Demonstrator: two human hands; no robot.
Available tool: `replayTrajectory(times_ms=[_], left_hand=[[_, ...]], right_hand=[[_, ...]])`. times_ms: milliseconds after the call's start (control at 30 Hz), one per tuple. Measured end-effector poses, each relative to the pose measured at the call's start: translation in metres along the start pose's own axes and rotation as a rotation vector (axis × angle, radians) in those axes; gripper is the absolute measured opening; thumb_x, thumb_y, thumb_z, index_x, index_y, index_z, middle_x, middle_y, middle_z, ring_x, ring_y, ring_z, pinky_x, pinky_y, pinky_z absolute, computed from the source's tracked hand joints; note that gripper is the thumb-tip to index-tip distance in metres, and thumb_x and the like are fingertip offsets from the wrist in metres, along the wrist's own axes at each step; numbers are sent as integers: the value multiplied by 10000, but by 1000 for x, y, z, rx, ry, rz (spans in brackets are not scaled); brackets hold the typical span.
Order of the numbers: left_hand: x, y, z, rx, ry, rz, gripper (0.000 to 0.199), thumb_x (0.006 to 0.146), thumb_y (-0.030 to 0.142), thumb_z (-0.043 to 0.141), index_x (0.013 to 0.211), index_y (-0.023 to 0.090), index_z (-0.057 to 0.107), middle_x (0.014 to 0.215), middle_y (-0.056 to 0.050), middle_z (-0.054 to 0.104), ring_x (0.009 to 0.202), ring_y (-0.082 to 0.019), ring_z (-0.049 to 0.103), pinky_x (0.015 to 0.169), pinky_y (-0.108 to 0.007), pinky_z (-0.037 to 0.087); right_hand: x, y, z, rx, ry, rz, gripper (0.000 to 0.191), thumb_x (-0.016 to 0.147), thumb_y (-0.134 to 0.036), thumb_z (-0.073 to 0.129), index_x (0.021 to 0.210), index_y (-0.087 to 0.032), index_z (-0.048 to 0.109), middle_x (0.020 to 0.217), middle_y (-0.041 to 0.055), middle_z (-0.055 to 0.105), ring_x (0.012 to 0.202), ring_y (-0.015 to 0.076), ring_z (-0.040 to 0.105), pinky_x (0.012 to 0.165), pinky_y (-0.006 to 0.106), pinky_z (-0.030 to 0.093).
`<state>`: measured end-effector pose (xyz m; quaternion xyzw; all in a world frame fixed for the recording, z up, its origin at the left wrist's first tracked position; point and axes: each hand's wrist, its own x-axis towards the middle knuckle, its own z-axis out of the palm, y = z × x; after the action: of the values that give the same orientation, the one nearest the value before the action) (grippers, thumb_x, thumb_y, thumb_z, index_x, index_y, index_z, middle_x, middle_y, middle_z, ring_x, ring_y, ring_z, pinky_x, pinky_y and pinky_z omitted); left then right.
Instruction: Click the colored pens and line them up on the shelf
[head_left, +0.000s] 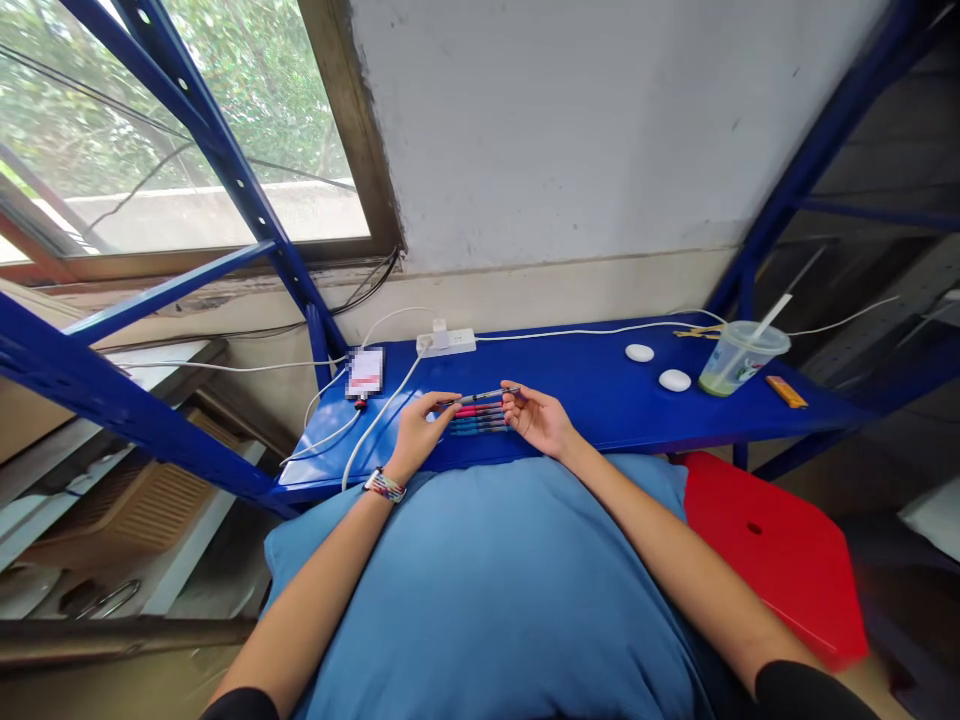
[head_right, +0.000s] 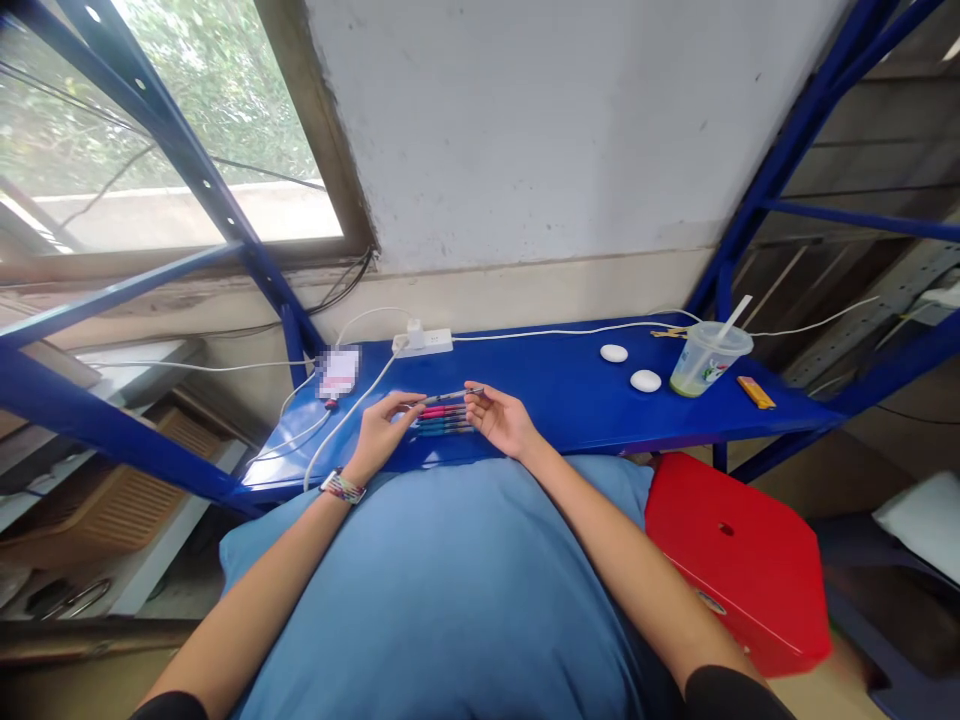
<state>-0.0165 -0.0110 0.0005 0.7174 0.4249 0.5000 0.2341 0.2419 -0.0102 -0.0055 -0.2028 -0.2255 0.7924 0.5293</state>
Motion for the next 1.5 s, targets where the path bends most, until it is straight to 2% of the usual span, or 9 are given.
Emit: replayTrajectory(times_ms=[333,433,567,767,933,1133,1267,1400,1500], left_hand=[[0,-14,0,-50,38,-81,352,974,532,755,1149,240,841,1165,-85,849,1025,-259,794,959,-429,648],[0,-13,-1,-56,25,-85,342,981,530,751,1147,246,846,1159,-83,852,1024,-263,799,966,-437,650],[0,-12,-2,-57,30,-101,331,976,530,761,1140,257,851,1132,-76,858,1008,-269,806,980,-453,649],[0,-15,0,-84,11,-99,310,978,508,770,1152,264,852,1168,-71,853,1037,-265,798,1001,-446,636],[-1,-14,1,-86,-1,-102,334,979,523,765,1165,258,849,1170,-79,852,1059,-275,801,1008,-452,643],[-2,-13,1,-98,10,-99,353,975,541,759,1165,256,846,1189,-82,849,1089,-282,799,1047,-470,637],[-2,-10,1,-91,12,-98,330,973,516,766,1152,253,851,1158,-78,853,1026,-273,799,983,-448,644],[-2,-6,0,-80,16,-103,330,979,515,762,1154,250,852,1130,-74,856,1001,-269,797,958,-439,642],[-3,-6,0,-76,20,-102,335,978,520,759,1151,248,849,1132,-74,856,1007,-270,800,966,-442,644]], right_hand=[[7,5,-1,106,45,51,250,1014,-171,573,1166,-129,767,889,103,838,743,168,812,744,250,707],[8,6,-1,105,74,34,195,981,-103,620,1093,-151,772,804,65,816,685,148,798,703,209,698],[9,8,-1,101,65,-15,354,885,14,643,1149,-179,777,902,46,842,770,141,825,793,206,708],[9,6,-2,138,86,16,206,986,-124,609,1093,-143,785,823,76,822,717,158,810,715,219,704],[7,7,1,106,104,-45,335,859,26,657,1113,-154,779,870,52,825,775,129,810,795,172,684],[8,6,-1,78,79,-42,194,924,-155,676,1090,-168,777,848,62,826,756,153,802,763,219,702],[8,6,-2,67,93,-40,148,915,-97,717,1022,-183,771,778,27,796,703,129,786,712,178,686],[5,7,3,79,71,-85,298,885,-14,676,1110,-181,777,933,48,841,833,130,822,847,207,701],[6,8,3,95,68,-71,189,945,-122,684,1104,-173,775,948,70,849,841,153,831,857,248,714]])
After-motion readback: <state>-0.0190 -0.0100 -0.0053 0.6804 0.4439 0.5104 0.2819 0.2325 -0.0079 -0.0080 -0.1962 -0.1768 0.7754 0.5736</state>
